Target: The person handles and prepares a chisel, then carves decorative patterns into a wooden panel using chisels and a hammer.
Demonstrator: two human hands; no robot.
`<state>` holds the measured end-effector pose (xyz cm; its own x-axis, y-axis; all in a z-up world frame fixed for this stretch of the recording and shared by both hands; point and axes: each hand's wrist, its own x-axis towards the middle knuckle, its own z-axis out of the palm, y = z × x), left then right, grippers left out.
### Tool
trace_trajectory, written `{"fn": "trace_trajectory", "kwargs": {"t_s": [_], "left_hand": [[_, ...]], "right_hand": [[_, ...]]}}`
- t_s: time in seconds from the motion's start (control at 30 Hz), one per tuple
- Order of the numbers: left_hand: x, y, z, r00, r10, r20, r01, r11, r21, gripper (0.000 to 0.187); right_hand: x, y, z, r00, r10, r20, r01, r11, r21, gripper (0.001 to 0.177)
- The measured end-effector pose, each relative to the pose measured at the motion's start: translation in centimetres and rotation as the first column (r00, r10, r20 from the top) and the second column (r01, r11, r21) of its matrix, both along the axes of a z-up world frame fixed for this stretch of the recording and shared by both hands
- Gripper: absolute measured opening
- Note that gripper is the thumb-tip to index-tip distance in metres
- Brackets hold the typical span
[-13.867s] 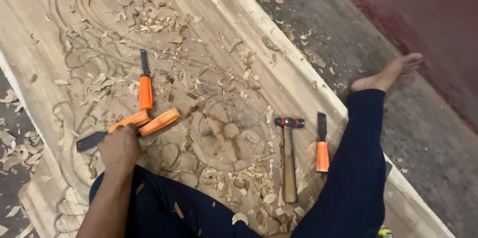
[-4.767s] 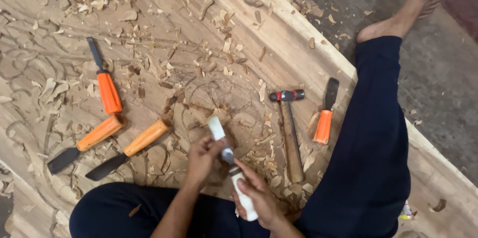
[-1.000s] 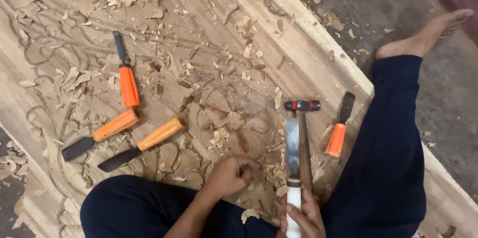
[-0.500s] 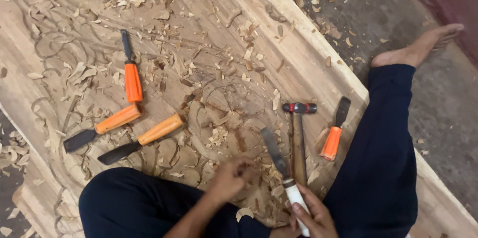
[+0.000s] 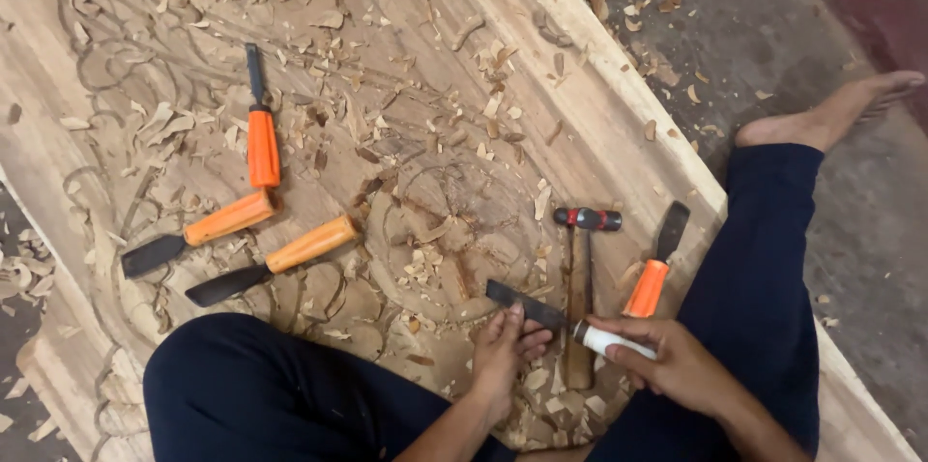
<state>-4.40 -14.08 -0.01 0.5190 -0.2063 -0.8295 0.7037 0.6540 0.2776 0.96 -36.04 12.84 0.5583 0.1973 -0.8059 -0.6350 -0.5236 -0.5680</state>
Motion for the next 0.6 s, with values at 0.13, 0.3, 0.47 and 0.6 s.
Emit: {"fn": "trace_trajectory", "kwargs": {"t_s": [0.13,0.3,0.47,0.6], "left_hand": [[1.3,-0.9,2.1,0.997,0.062,-0.038,-0.065,0.995,-0.080,0.029],[2.2,-2.8,1.2,0.974,0.224,-0.033,-0.226,0.969,-0.102,0.030],[1.8,-3.0,-0.5,0.956,0.292,0.035,-0.287,0.952,-0.105,0.035],[1.9,-3.2,-1.0,0.940,0.342,-0.001,-0.338,0.930,-0.144,0.033]], "right_hand": [[3.2,-0.7,-0.3,0.991,0.133,-0.031,-0.134,0.990,-0.046,0.046],[6.3,-0.8,0.4,0.981,0.183,-0.066,-0.182,0.983,0.018,0.045],[5.8,-3.0,0.8,0.917,0.184,0.354,-0.174,0.983,-0.061,0.045],[5.0,-1.5,-0.2,0.769,-0.411,0.489,0.282,0.905,0.317,0.061]]}}
